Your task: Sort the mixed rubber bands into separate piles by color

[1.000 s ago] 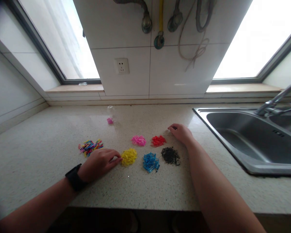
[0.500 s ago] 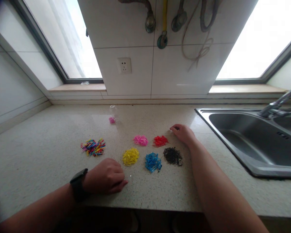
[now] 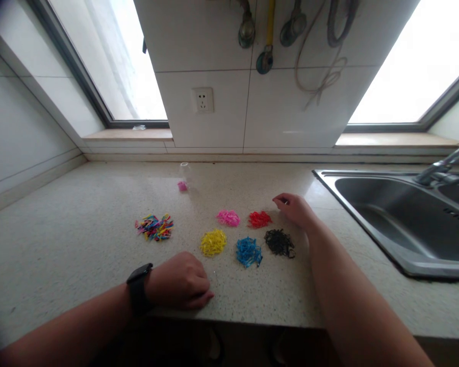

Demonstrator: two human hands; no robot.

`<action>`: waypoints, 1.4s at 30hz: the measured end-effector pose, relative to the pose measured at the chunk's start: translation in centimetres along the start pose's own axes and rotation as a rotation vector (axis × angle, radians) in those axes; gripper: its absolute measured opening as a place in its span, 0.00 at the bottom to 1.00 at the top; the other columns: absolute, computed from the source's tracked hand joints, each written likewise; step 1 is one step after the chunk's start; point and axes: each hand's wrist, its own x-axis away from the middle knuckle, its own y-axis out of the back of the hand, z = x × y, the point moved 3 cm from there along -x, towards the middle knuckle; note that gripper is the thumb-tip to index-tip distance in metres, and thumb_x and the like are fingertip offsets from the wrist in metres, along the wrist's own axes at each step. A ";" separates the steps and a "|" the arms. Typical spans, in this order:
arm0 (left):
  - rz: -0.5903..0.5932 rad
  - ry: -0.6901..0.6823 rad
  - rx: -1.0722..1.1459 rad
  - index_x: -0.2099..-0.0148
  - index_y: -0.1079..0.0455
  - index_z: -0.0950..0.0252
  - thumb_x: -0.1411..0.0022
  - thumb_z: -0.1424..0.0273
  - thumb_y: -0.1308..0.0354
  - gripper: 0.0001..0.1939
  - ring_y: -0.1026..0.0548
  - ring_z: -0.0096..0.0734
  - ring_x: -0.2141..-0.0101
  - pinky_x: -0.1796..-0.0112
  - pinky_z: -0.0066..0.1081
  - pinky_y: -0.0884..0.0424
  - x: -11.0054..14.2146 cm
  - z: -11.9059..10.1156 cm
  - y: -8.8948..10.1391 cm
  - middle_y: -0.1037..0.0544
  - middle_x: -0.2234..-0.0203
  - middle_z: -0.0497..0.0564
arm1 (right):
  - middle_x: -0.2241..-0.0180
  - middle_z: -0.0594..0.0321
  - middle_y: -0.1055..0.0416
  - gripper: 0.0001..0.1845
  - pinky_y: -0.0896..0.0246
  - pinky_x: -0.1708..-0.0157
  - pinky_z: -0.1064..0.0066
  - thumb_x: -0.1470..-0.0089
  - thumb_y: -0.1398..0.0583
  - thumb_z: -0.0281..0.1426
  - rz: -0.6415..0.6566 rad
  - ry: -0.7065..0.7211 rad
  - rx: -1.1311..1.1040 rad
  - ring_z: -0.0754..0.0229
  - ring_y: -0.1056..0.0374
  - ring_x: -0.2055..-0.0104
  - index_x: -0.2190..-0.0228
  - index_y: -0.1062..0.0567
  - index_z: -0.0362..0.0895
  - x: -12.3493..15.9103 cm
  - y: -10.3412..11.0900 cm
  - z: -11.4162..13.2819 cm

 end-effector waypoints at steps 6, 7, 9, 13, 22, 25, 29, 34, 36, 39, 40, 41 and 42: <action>-0.006 -0.012 -0.001 0.77 0.33 0.63 0.33 0.65 0.48 0.20 0.30 0.26 0.81 0.78 0.34 0.46 0.1 0.1 -0.2 0.26 0.83 0.48 | 0.72 0.60 0.24 0.17 0.41 0.71 0.70 0.42 0.43 0.41 0.092 0.246 -0.077 0.62 0.34 0.73 0.63 0.20 0.42 2.1 -0.2 9.3; -0.005 -0.013 -0.001 0.77 0.33 0.64 0.33 0.64 0.48 0.20 0.30 0.26 0.81 0.78 0.34 0.46 0.1 0.2 -0.1 0.26 0.83 0.48 | 0.73 0.61 0.25 0.16 0.43 0.72 0.71 0.42 0.42 0.40 0.129 0.300 -0.045 0.63 0.35 0.74 0.63 0.20 0.43 2.5 -0.5 11.4; -0.002 -0.012 -0.001 0.77 0.33 0.64 0.32 0.64 0.48 0.20 0.30 0.26 0.81 0.78 0.33 0.46 0.1 0.1 0.0 0.26 0.83 0.48 | 0.72 0.62 0.24 0.13 0.46 0.72 0.72 0.42 0.41 0.38 0.229 0.417 0.017 0.65 0.36 0.75 0.63 0.20 0.44 3.3 -1.3 15.6; 0.006 -0.007 -0.006 0.77 0.34 0.64 0.32 0.64 0.48 0.20 0.30 0.25 0.81 0.78 0.32 0.46 0.0 0.0 0.3 0.26 0.84 0.48 | 0.70 0.62 0.23 0.10 0.48 0.70 0.73 0.43 0.39 0.34 0.381 0.589 0.116 0.65 0.33 0.71 0.62 0.20 0.46 4.4 -4.2 22.3; 0.024 0.001 -0.100 0.77 0.31 0.64 0.33 0.63 0.48 0.20 0.30 0.28 0.82 0.79 0.34 0.50 0.0 -0.1 0.2 0.26 0.84 0.49 | 0.58 0.54 0.21 0.13 0.39 0.65 0.69 0.43 0.40 0.34 0.462 0.703 0.370 0.53 0.26 0.57 0.58 0.20 0.45 4.3 -12.4 27.9; 0.020 0.000 -0.102 0.77 0.31 0.64 0.33 0.63 0.47 0.19 0.29 0.28 0.82 0.79 0.35 0.49 0.0 0.0 0.1 0.25 0.83 0.49 | 0.56 0.52 0.21 0.15 0.35 0.63 0.67 0.43 0.41 0.35 0.482 0.699 0.437 0.51 0.26 0.55 0.56 0.21 0.45 4.4 -14.0 28.4; 0.001 -0.005 -0.069 0.76 0.31 0.63 0.34 0.64 0.46 0.18 0.27 0.28 0.80 0.78 0.34 0.46 0.1 0.1 0.0 0.24 0.82 0.47 | 0.58 0.50 0.21 0.15 0.33 0.63 0.65 0.42 0.42 0.36 0.494 0.685 0.504 0.49 0.25 0.56 0.58 0.20 0.43 4.4 -15.0 28.6; 0.007 -0.014 -0.066 0.75 0.31 0.63 0.33 0.63 0.47 0.18 0.27 0.28 0.80 0.78 0.34 0.44 0.2 0.2 -0.2 0.24 0.82 0.47 | 0.59 0.49 0.21 0.16 0.33 0.64 0.65 0.40 0.44 0.36 0.462 0.691 0.504 0.48 0.24 0.57 0.60 0.20 0.41 4.4 -15.6 28.5; 0.005 -0.016 -0.061 0.75 0.30 0.63 0.33 0.63 0.47 0.18 0.27 0.28 0.80 0.78 0.34 0.44 0.2 0.2 -0.2 0.24 0.82 0.47 | 0.59 0.49 0.21 0.16 0.33 0.65 0.66 0.40 0.45 0.35 0.444 0.698 0.501 0.49 0.24 0.58 0.60 0.20 0.41 4.5 -15.8 28.3; -0.004 -0.018 -0.047 0.75 0.30 0.64 0.33 0.64 0.47 0.18 0.27 0.28 0.80 0.77 0.33 0.43 0.2 0.2 0.0 0.24 0.82 0.47 | 0.59 0.50 0.21 0.15 0.34 0.64 0.66 0.40 0.45 0.34 0.433 0.711 0.502 0.50 0.24 0.58 0.59 0.20 0.42 4.6 -15.5 28.2; -0.006 -0.018 -0.044 0.76 0.31 0.64 0.33 0.64 0.47 0.18 0.27 0.28 0.80 0.77 0.33 0.43 0.2 0.1 0.0 0.24 0.82 0.48 | 0.59 0.50 0.21 0.15 0.35 0.64 0.66 0.39 0.45 0.34 0.435 0.712 0.499 0.50 0.25 0.58 0.59 0.21 0.42 4.7 -15.3 28.2; -0.007 -0.019 -0.043 0.76 0.31 0.64 0.33 0.64 0.46 0.18 0.27 0.28 0.80 0.77 0.33 0.43 0.1 0.1 0.1 0.24 0.82 0.48 | 0.58 0.51 0.21 0.14 0.35 0.63 0.67 0.39 0.45 0.33 0.438 0.710 0.491 0.51 0.25 0.58 0.59 0.21 0.43 4.8 -14.9 28.1; -0.007 -0.016 -0.044 0.76 0.30 0.64 0.33 0.64 0.46 0.18 0.27 0.29 0.80 0.77 0.32 0.43 0.1 0.1 0.2 0.24 0.82 0.48 | 0.58 0.51 0.21 0.14 0.36 0.63 0.67 0.39 0.45 0.33 0.439 0.705 0.478 0.52 0.25 0.58 0.60 0.21 0.43 4.9 -14.5 28.0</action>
